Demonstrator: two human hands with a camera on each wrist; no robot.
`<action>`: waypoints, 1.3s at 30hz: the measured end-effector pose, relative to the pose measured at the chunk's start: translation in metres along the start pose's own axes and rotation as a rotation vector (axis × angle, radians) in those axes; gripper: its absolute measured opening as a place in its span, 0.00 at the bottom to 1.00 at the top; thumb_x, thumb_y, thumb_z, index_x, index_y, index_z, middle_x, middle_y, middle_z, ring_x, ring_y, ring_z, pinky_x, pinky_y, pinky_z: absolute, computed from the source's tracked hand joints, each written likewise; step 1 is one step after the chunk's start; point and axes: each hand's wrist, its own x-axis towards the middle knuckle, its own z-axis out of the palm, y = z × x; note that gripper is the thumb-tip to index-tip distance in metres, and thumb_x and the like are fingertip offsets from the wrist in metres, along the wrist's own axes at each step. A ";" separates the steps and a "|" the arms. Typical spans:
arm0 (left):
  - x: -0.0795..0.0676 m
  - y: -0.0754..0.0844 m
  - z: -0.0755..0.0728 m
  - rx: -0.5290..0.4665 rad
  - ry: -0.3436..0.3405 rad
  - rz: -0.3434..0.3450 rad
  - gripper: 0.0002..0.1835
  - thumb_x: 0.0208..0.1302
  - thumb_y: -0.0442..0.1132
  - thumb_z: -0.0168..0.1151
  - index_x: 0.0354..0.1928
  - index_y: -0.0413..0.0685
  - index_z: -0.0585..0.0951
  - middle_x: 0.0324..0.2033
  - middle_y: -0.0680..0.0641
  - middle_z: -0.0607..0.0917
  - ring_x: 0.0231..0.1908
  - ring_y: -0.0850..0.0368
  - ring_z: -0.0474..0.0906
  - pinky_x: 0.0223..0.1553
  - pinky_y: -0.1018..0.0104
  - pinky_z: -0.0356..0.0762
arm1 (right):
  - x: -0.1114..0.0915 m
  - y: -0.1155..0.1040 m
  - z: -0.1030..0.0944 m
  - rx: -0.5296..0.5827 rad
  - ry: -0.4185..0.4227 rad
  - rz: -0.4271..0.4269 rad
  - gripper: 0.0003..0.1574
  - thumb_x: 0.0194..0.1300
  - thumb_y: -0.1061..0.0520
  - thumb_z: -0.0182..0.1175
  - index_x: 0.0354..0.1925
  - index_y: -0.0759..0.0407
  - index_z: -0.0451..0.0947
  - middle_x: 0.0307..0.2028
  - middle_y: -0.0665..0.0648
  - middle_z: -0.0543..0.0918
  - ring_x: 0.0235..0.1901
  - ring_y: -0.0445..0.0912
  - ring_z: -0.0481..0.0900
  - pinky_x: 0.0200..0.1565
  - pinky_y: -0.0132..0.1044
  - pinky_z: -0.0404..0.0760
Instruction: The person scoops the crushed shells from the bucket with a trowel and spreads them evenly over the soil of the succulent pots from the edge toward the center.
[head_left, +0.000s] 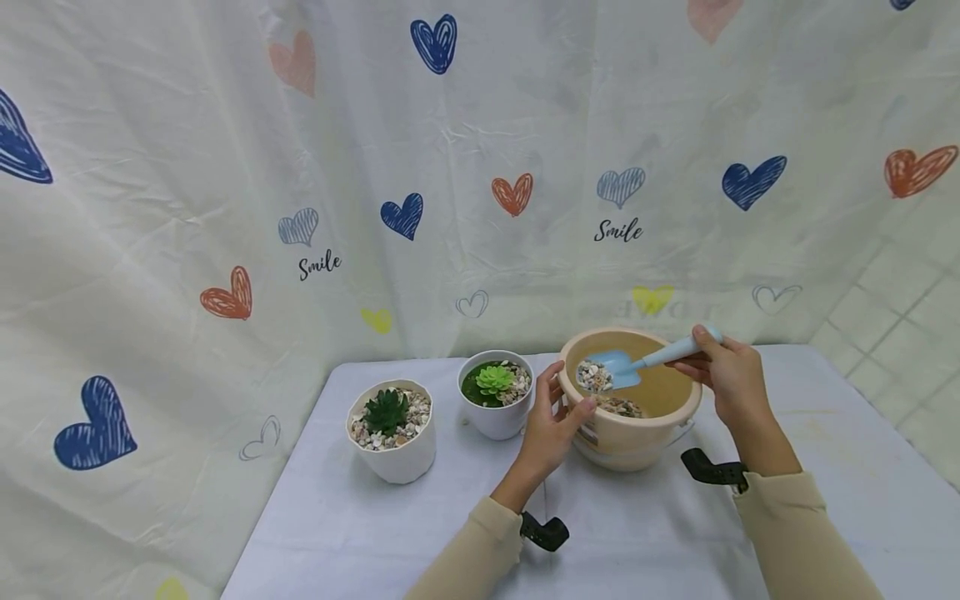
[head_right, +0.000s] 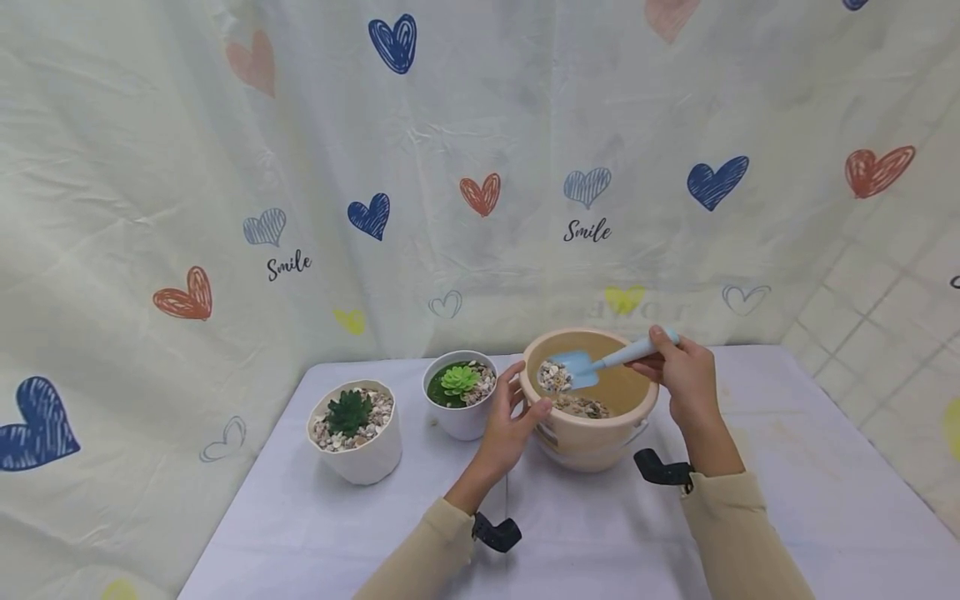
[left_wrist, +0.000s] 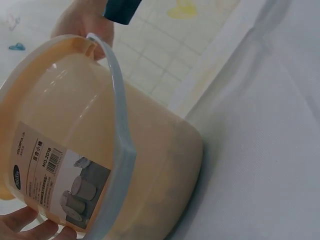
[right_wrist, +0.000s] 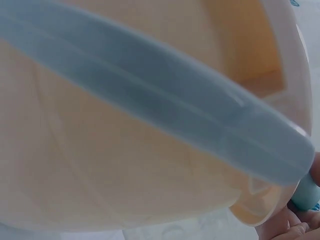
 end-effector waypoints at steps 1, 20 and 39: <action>0.000 0.000 0.000 -0.003 -0.002 -0.006 0.39 0.69 0.59 0.64 0.77 0.75 0.56 0.74 0.52 0.66 0.76 0.54 0.62 0.73 0.47 0.65 | 0.000 0.000 0.000 0.006 -0.002 0.000 0.19 0.72 0.43 0.60 0.42 0.57 0.79 0.28 0.50 0.90 0.28 0.42 0.90 0.34 0.30 0.86; -0.015 0.044 -0.045 0.303 0.064 0.166 0.38 0.65 0.51 0.68 0.74 0.59 0.64 0.69 0.47 0.71 0.65 0.47 0.73 0.62 0.48 0.78 | 0.000 -0.012 0.020 0.191 0.073 -0.036 0.15 0.71 0.46 0.62 0.41 0.56 0.82 0.28 0.54 0.89 0.29 0.45 0.91 0.35 0.33 0.87; -0.007 0.002 -0.097 0.811 0.365 0.045 0.61 0.50 0.71 0.72 0.79 0.52 0.55 0.78 0.38 0.54 0.78 0.39 0.51 0.72 0.37 0.59 | 0.014 0.000 0.083 0.123 0.069 0.026 0.23 0.74 0.44 0.57 0.52 0.62 0.73 0.29 0.51 0.88 0.30 0.43 0.90 0.39 0.31 0.87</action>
